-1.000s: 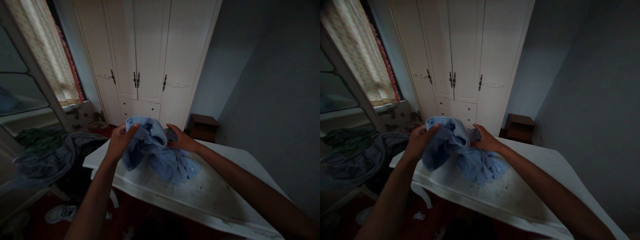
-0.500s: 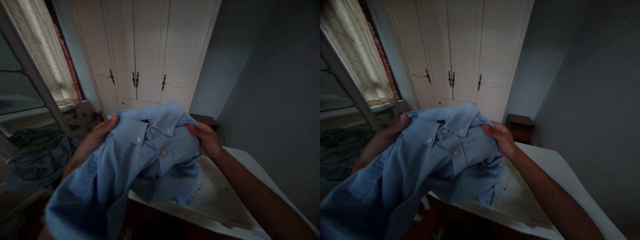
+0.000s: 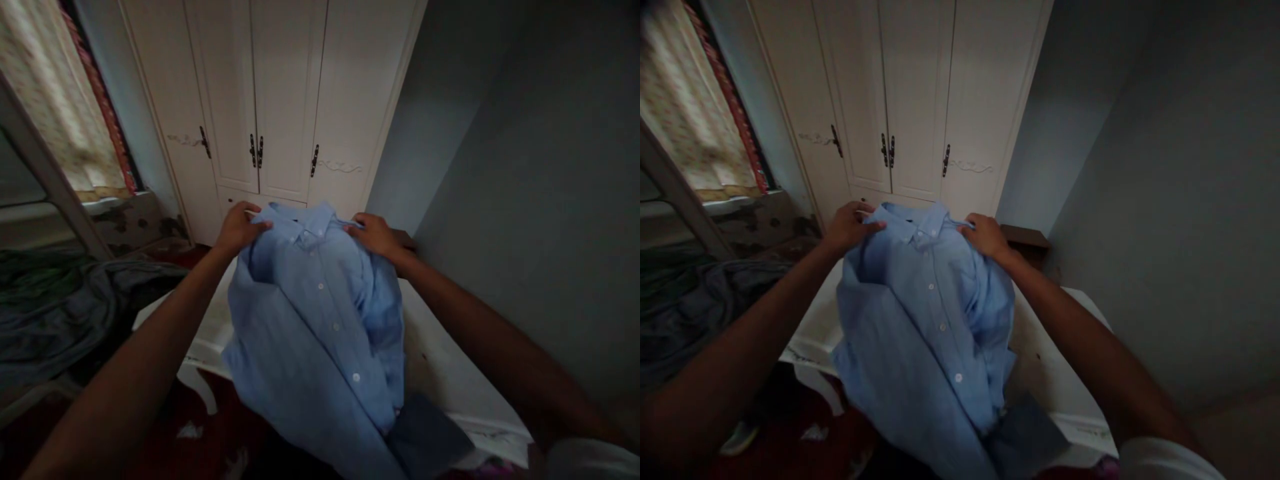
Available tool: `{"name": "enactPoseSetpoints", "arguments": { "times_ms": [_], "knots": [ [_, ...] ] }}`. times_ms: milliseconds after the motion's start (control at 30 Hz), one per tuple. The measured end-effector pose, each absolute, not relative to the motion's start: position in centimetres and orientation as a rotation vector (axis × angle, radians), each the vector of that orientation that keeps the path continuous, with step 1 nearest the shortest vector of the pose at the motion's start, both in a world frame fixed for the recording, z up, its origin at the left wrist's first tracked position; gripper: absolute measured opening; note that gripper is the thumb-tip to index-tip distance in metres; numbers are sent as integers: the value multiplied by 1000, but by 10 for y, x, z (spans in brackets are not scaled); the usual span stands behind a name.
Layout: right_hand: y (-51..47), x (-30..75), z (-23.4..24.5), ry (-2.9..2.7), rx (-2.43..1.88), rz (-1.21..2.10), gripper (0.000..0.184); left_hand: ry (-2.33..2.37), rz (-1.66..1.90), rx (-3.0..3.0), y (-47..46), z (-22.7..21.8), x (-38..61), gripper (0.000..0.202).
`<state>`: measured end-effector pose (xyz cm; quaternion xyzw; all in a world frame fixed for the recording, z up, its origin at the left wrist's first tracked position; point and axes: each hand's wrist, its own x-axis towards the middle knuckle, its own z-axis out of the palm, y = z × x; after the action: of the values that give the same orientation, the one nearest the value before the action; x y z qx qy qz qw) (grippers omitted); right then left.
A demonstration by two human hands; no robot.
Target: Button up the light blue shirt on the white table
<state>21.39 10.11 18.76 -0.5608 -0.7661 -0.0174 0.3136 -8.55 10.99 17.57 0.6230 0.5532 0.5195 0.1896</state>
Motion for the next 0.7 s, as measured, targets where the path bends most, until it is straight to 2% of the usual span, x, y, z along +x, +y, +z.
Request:
{"name": "enactPoseSetpoints", "arguments": {
  "times_ms": [133,233,300,400,467,567,700],
  "knots": [
    [113,212,125,-2218,-1763,-129,19,1728,1060,2103,122,126,-61,42],
    [109,208,91,-2258,-1798,-163,27,1785,957,2239,120,91,-43,60],
    [105,203,78,-2295,-1772,-184,35,1694,843,2536,121,74,-35,68],
    [101,190,70,-2412,-1669,-132,34,1344,469,2938,134,55,-28,61],
    [102,179,66,-2497,-1604,-47,27,1233,284,2928,146,45,-23,58],
    [111,167,57,-2557,-1577,89,23,1263,188,2832,166,32,-16,60],
    [132,164,41,-2555,-1618,254,24,1295,161,2776,187,18,-15,52]
  ]
}}
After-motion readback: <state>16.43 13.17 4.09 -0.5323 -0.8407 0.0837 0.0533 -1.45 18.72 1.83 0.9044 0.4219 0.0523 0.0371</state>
